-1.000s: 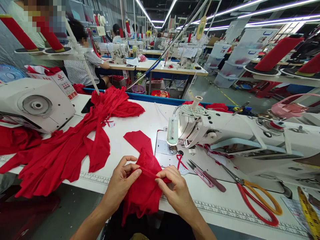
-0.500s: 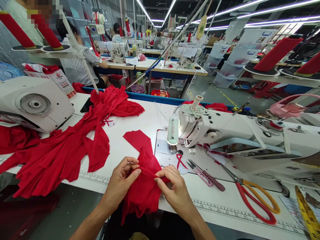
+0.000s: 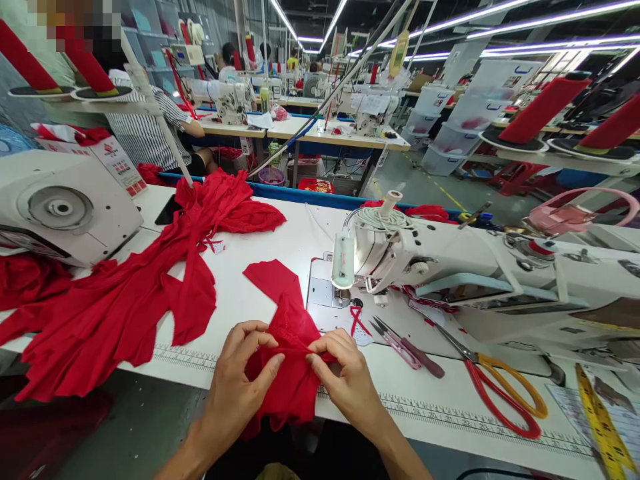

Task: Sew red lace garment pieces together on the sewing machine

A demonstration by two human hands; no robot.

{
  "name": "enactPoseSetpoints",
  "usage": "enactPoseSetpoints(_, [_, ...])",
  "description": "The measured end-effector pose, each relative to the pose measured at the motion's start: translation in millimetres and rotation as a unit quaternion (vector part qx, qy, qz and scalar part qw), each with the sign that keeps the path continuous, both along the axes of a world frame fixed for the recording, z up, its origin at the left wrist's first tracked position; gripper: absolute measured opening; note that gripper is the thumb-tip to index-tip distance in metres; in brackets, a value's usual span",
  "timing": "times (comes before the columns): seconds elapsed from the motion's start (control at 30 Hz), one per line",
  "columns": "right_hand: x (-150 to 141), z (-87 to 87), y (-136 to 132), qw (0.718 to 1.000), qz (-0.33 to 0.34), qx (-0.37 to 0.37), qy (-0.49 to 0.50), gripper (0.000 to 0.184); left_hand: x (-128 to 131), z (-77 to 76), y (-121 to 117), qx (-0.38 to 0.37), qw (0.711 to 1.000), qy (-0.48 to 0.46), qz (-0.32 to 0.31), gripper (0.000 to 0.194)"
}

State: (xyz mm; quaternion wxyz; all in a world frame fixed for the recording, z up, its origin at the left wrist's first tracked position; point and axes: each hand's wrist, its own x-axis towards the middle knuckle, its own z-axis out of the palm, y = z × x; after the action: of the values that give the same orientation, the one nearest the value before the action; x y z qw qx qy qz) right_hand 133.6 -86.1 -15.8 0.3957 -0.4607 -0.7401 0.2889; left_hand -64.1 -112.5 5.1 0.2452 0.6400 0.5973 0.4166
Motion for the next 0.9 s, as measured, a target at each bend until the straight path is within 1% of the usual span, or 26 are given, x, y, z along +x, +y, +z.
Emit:
enactPoseSetpoints(0.13, [-1,0.5,0,1.0,-0.001,-0.001,-0.015,0.014,-3,-13.4,-8,0.051,0.997,0.057,0.002,0.013])
enactPoseSetpoints(0.2, [-14,2.3,6,1.0,0.0,-0.009,-0.014,0.014,-16,-16.4,-6,0.072,0.994,0.081,0.009,0.014])
enactPoseSetpoints(0.23, [-27,4.6,11,1.0,0.005,-0.014,-0.009,0.013,-26,-14.4,-2,0.092,0.99,0.102,0.021,0.015])
enactPoseSetpoints(0.27, [-43,8.4,19,1.0,0.015,-0.017,-0.003,0.012,-40,-9.0,6,0.126,0.981,0.136,0.05,0.016])
enactPoseSetpoints(0.3, [-62,14.2,29,1.0,0.023,-0.019,0.008,0.013,-54,0.4,18,0.168,0.966,0.182,0.073,0.02])
enactPoseSetpoints(0.33, [-84,22.2,41,0.998,0.04,-0.03,0.026,0.013,-68,14.1,33,0.208,0.949,0.225,0.08,0.024])
enactPoseSetpoints(0.37, [-106,32.5,54,0.995,0.059,-0.046,0.062,0.014,-81,31.6,52,0.232,0.932,0.264,0.086,0.026])
enactPoseSetpoints(0.4, [-126,44.7,67,0.987,0.076,-0.076,0.121,0.014,-90,52.1,71,0.233,0.92,0.292,0.119,0.029])
enactPoseSetpoints(0.43, [-143,57.7,78,0.968,0.087,-0.12,0.201,0.014,-95,73.6,91,0.258,0.903,0.32,0.124,0.035])
enactPoseSetpoints(0.47, [-154,70.1,86,0.937,0.093,-0.167,0.292,0.015,-95,93.7,110,0.28,0.888,0.346,0.115,0.042])
enactPoseSetpoints(0.5, [-159,80.5,90,0.896,0.08,-0.208,0.384,0.017,-89,110.2,127,0.287,0.879,0.37,0.091,0.049])
enactPoseSetpoints(0.53, [-158,87.3,92,0.849,0.07,-0.261,0.454,0.018,-79,120.7,141,0.287,0.883,0.366,0.06,0.053])
enactPoseSetpoints(0.57, [-150,89.5,90,0.802,0.07,-0.316,0.501,0.02,-66,123.9,153,0.27,0.899,0.344,0.006,0.054])
enactPoseSetpoints(0.6, [-136,86.9,86,0.769,0.074,-0.354,0.528,0.022,-50,119.6,161,0.244,0.919,0.303,-0.057,0.053])
enactPoseSetpoints(0.63, [-119,79.8,81,0.75,0.067,-0.384,0.534,0.023,-32,108.5,168,0.154,0.934,0.283,-0.157,0.049])
enactPoseSetpoints(0.67, [-100,69.5,74,0.753,0.039,-0.407,0.515,0.025,-15,92.5,171,0.083,0.936,0.258,-0.223,0.044])
enactPoseSetpoints(0.7, [-80,57.3,67,0.773,-0.001,-0.419,0.476,0.03,1,73.8,173,0.001,0.927,0.243,-0.286,0.037])
enactPoseSetpoints(0.73, [-61,44.8,60,0.783,-0.022,-0.425,0.454,0.034,15,54.7,173,-0.033,0.917,0.239,-0.316,0.027])
enactPoseSetpoints(0.77, [-44,33.5,54,0.789,-0.033,-0.428,0.439,0.034,27,37.3,171,-0.05,0.916,0.238,-0.319,0.021])
enactPoseSetpoints(0.8, [-28,24.1,49,0.798,-0.037,-0.431,0.419,0.034,37,23.0,169,-0.062,0.919,0.235,-0.309,0.019])
enactPoseSetpoints(0.83, [-15,17.2,44,0.808,-0.041,-0.433,0.398,0.035,44,12.6,166,-0.072,0.923,0.232,-0.3,0.018])
enactPoseSetpoints(0.87, [-4,12.7,41,0.814,-0.041,-0.437,0.381,0.035,50,6.1,162,-0.08,0.927,0.229,-0.287,0.017])
enactPoseSetpoints(0.9, [5,10.4,38,0.824,-0.039,-0.438,0.357,0.035,53,2.8,159,-0.089,0.931,0.225,-0.275,0.017])
